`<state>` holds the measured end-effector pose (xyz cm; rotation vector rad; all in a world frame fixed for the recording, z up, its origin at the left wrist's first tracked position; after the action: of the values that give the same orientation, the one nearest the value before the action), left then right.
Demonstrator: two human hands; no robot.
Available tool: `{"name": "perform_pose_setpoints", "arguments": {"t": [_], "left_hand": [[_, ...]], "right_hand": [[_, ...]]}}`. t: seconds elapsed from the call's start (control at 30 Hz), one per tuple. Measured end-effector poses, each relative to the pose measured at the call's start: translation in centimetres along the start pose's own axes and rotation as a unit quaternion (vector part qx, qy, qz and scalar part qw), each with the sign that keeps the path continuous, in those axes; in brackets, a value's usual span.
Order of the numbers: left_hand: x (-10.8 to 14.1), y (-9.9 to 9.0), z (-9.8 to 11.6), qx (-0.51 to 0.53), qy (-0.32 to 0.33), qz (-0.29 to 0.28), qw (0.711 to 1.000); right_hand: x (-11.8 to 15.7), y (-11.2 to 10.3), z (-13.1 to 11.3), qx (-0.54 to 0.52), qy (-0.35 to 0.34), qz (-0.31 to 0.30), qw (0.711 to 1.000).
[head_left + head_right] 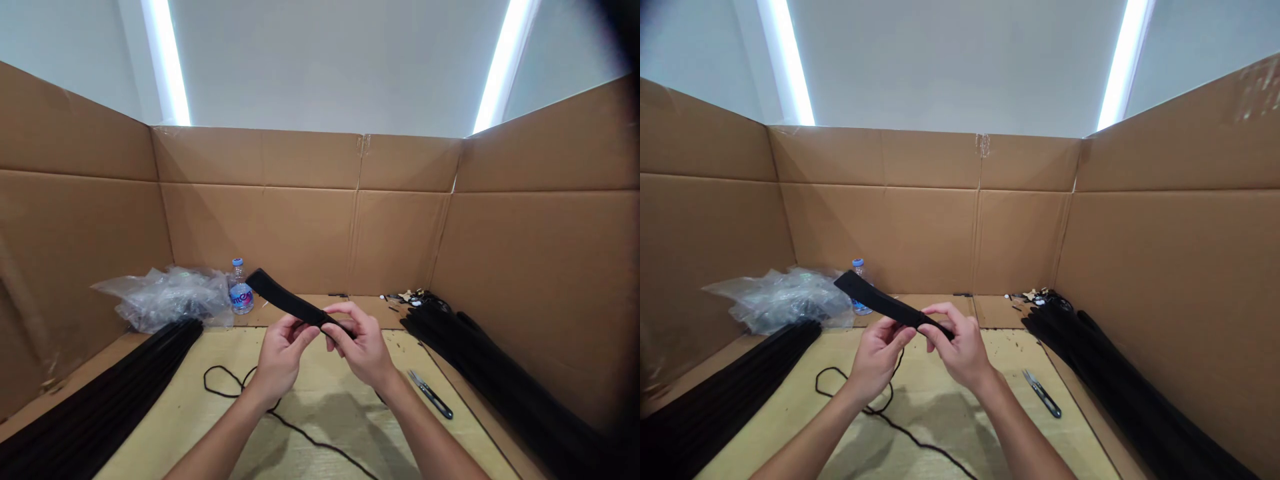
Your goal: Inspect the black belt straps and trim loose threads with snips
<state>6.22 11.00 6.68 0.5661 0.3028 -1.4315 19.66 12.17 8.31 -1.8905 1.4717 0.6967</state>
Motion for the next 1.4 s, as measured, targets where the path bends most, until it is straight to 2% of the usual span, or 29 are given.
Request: {"name": "perform_pose_setpoints", "arguments": {"t": [0.17,0.33,0.57,0.7,0.83,1.03,1.23,1.4], "left_hand": [[0.2,0.1,0.3,0.039,0.007,-0.012,0.999],[0.2,-0.1,-0.2,0.077,0.011,-0.02,0.997],[0.0,-0.7,-0.2,0.043,0.013,0.013,0.999],[0.0,-0.5,0.0,0.029,0.014,0.022,0.999],[0.0,-0.2,0.0,0.013,0.01,0.026,1.0],[-0.2,-0.8,-0.8,-0.042,-0.007,0.06,0.997],[-0.3,-0.7,-0.7,-0.044,-0.01,0.05,0.998],[-0.3,-1.1,-0.8,-0.046,-0.031,0.073,0.996]], "right_hand": [[0.3,0.2,-1.8,0.046,-0.074,0.0,0.996],[0.5,0.6,-2.5,0.066,-0.088,-0.032,0.993],[0.5,0.8,-2.5,0.084,-0.035,-0.043,0.995],[0.3,0.8,-2.0,0.06,0.003,-0.055,0.997],[0.1,0.6,-1.4,0.038,0.031,-0.035,0.998],[0.1,0.7,-1.4,0.064,0.019,-0.016,0.998],[0.2,0.5,-1.2,0.082,0.026,0.002,0.996],[0.0,0.6,-0.8,0.077,0.025,-0.027,0.996]]}}
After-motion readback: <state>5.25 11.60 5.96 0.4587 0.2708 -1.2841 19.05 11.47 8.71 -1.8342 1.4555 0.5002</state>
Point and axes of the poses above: each hand's wrist, its own x-axis away from the middle knuckle, its own y-axis out of the palm, z = x × y, the point moved 7 cm from there along -x, towards the middle knuckle, and after that the axes turned 6 degrees about z, right-handed, at the moved point
